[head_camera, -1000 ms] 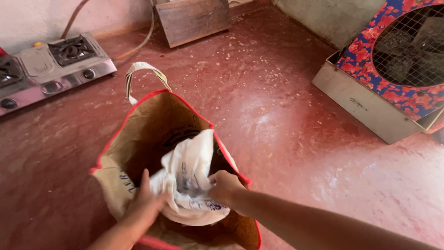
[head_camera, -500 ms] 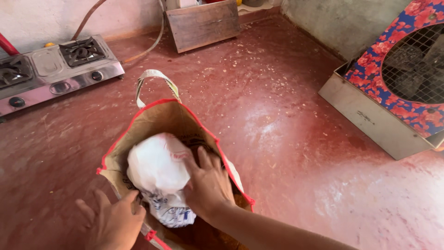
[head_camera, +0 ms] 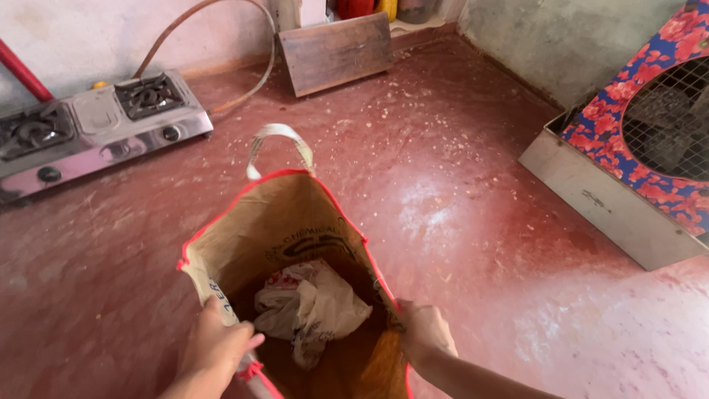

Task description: The person unpacks several grocery items from a white plastic bag on a patterned mat, including a pink-wrapped item, a black-wrapped item, and a blue-lidded container. The person then places the empty bag into a larger sack and moves a large translucent container with a blue lid from a shelf to the floor.

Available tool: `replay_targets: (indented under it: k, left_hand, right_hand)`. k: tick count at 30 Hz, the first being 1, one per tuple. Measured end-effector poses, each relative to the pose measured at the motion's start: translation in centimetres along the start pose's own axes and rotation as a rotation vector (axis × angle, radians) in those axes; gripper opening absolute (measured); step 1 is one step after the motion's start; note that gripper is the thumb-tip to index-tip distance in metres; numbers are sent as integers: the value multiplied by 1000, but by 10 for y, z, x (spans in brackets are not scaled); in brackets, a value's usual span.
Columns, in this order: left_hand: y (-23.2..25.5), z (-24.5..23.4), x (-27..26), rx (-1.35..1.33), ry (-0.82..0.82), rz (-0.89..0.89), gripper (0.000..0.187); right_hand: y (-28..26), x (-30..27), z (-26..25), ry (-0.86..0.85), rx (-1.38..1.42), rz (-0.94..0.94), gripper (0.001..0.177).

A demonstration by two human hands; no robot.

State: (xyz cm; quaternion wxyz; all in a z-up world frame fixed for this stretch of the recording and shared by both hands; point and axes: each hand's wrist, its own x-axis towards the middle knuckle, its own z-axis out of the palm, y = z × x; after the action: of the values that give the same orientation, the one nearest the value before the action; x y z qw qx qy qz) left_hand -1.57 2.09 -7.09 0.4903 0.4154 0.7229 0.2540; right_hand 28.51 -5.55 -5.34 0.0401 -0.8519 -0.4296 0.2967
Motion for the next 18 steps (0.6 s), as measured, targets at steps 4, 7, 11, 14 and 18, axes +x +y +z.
replay_targets:
  k: [4, 7, 11, 14, 18]
  left_hand:
    - [20, -40, 51, 715, 328, 122, 70]
    - [29, -88, 116, 638, 464, 244, 78]
    - [61, -104, 177, 420, 396, 234, 81]
    - [124, -90, 177, 494, 310, 51, 81]
    - [221, -80, 158, 382, 115, 72, 88]
  right_hand:
    - [-17, 26, -45, 3, 488, 241, 40]
    - [-34, 55, -94, 114, 795, 225, 41]
    - [-72, 98, -143, 137, 869, 230, 36]
    - [-118, 110, -164, 221, 618, 169, 33]
    - [-170, 128, -194, 199, 811, 187, 37]
